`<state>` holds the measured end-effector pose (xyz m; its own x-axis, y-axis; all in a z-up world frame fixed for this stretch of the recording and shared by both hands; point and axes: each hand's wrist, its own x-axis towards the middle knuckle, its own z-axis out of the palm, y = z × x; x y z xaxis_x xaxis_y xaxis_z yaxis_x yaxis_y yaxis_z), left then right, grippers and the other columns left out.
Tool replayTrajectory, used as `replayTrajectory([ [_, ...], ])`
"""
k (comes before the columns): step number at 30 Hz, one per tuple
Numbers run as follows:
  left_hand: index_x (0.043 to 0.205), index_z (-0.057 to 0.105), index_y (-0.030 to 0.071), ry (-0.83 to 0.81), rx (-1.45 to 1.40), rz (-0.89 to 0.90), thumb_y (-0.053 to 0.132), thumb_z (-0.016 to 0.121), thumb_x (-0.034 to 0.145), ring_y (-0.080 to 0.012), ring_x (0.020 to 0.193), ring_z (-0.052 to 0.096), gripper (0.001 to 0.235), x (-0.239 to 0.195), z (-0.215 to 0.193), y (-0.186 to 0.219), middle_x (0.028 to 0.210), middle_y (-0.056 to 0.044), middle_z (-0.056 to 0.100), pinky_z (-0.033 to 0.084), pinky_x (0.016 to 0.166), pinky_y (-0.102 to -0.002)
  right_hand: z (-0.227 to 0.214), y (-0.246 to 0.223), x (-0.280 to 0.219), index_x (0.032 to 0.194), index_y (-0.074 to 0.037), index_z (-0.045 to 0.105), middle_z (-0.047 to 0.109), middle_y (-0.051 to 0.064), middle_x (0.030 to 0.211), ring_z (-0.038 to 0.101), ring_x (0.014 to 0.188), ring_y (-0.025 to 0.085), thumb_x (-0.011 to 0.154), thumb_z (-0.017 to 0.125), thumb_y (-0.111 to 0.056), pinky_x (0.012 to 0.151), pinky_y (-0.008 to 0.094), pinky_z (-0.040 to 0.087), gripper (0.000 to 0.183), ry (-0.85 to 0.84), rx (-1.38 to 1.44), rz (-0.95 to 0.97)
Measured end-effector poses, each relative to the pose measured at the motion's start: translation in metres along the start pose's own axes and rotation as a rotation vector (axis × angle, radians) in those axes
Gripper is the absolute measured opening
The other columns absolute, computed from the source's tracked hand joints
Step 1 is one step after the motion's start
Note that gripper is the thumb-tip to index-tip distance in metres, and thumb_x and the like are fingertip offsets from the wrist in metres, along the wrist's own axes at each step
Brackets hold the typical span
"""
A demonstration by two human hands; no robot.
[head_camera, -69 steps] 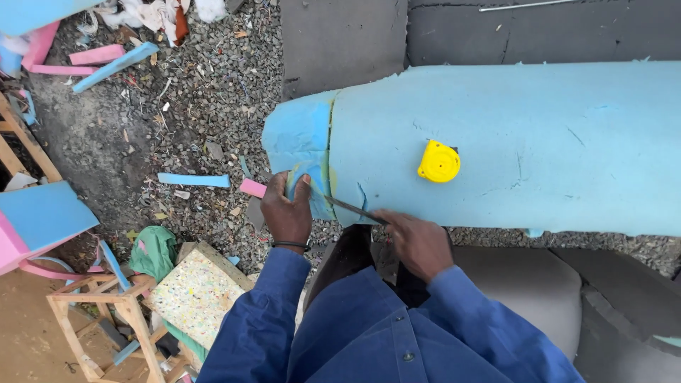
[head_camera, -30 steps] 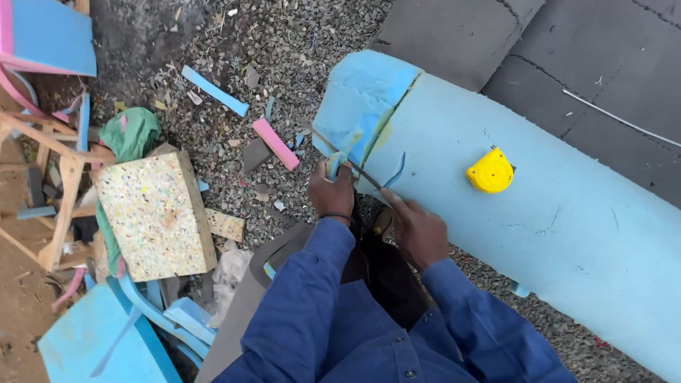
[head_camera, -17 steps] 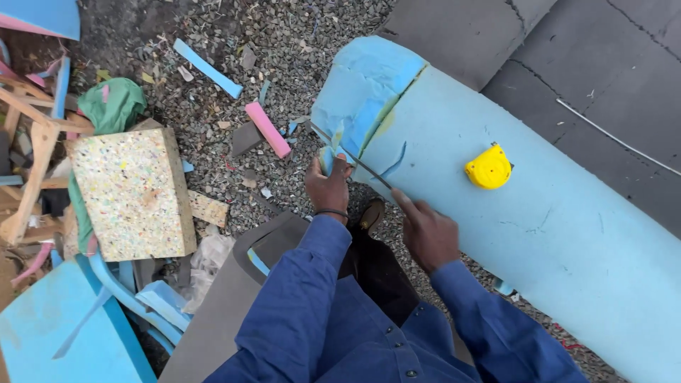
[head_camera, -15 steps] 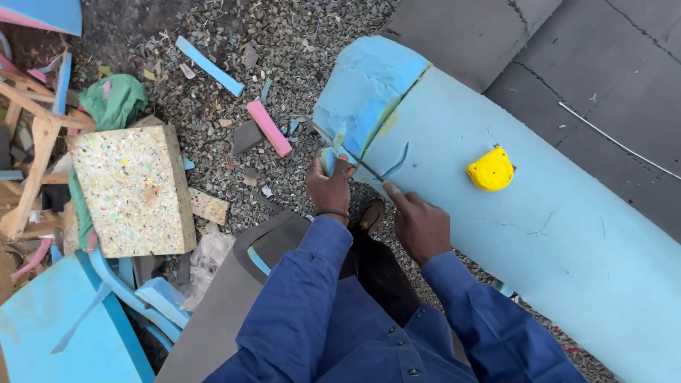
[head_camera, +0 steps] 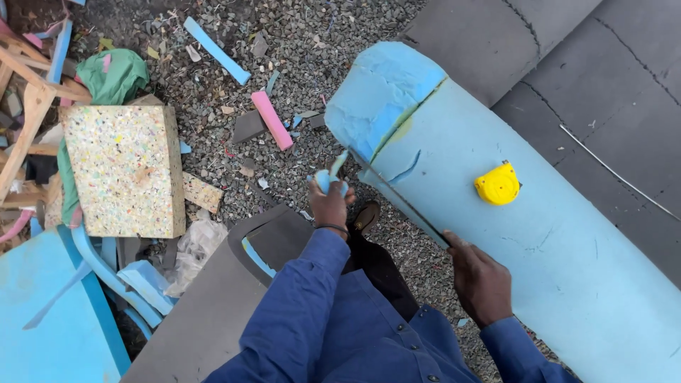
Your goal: The person measures a large piece of light blue foam using a yellow tape measure and marks it with a metal tool. They then cut the foam along the marked lines using a long, thin metal blade. The person repeats the measuring and cutting process on a separate piece of dark gray foam.
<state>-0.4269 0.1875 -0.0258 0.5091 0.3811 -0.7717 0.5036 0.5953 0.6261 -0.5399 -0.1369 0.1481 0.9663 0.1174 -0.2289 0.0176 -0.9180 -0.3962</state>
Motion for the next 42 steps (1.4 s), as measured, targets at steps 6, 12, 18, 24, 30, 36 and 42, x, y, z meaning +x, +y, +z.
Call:
replayTrajectory([
  [6,0.19,0.055,0.006,0.084,-0.254,-0.103,0.036,0.095,0.105,-0.0171,0.067,0.056,0.099,0.004,0.006,-0.04,0.101,-0.009,0.071,0.042,0.057,-0.045,-0.026,-0.012,0.004,0.149,-0.025,0.084,0.097,-0.004,0.126,0.093,0.095,0.021,0.124,0.077,-0.025,0.086,0.046,0.072,0.026,0.07,0.09,0.112],
  [12,0.108,0.06,0.01,0.131,-0.201,-0.194,0.058,0.08,0.119,-0.0249,0.066,0.05,0.054,0.007,0.01,-0.029,0.082,-0.011,0.047,0.034,0.064,-0.057,-0.035,-0.029,0.02,0.132,-0.018,0.084,0.085,0.0,0.133,0.094,0.087,0.019,0.124,0.074,-0.022,0.076,0.039,0.062,0.014,-0.005,0.174,0.228],
  [18,0.183,0.051,0.001,0.264,0.074,-0.063,0.061,0.077,0.109,-0.0287,0.1,0.084,0.098,0.012,0.013,-0.006,0.128,-0.019,0.086,0.07,0.08,-0.046,-0.049,-0.047,0.033,0.141,-0.006,0.081,0.088,0.013,0.117,0.091,0.097,0.024,0.125,0.073,-0.015,0.082,0.044,0.072,0.019,-0.022,0.401,0.455],
  [24,0.2,0.002,0.013,0.17,0.919,0.092,0.055,0.098,0.103,-0.0522,0.189,0.015,0.143,0.022,-0.007,-0.021,0.208,-0.017,0.015,0.026,0.151,-0.074,-0.049,-0.049,0.026,0.134,-0.003,0.084,0.086,0.015,0.135,0.093,0.102,0.029,0.123,0.076,-0.017,0.083,0.044,0.069,0.02,-0.042,0.335,0.366],
  [30,0.156,0.085,0.011,-0.109,0.596,0.251,0.027,0.087,0.104,-0.0434,0.157,0.076,0.055,-0.027,0.032,-0.011,0.165,-0.024,0.082,0.063,0.13,-0.062,-0.047,-0.053,0.02,0.136,-0.006,0.088,0.089,0.013,0.128,0.089,0.099,0.026,0.12,0.081,-0.016,0.08,0.045,0.067,0.02,-0.068,0.273,0.338],
  [36,0.195,0.033,0.009,-0.032,0.271,-0.208,0.045,0.048,0.125,-0.0531,0.161,0.068,0.079,-0.043,0.08,-0.02,0.188,-0.032,0.052,0.077,0.108,-0.063,-0.054,-0.055,0.014,0.137,-0.004,0.089,0.09,0.013,0.132,0.09,0.099,0.027,0.119,0.081,-0.013,0.083,0.044,0.071,0.021,-0.061,0.28,0.362],
  [42,0.191,0.048,0.009,-0.056,0.285,-0.099,0.045,0.062,0.12,-0.0464,0.177,0.052,0.08,-0.011,0.079,-0.054,0.194,-0.022,0.052,0.053,0.139,-0.061,-0.055,-0.054,0.004,0.137,-0.008,0.09,0.091,0.01,0.128,0.09,0.103,0.025,0.119,0.081,-0.016,0.084,0.045,0.068,0.022,-0.108,0.248,0.445],
])
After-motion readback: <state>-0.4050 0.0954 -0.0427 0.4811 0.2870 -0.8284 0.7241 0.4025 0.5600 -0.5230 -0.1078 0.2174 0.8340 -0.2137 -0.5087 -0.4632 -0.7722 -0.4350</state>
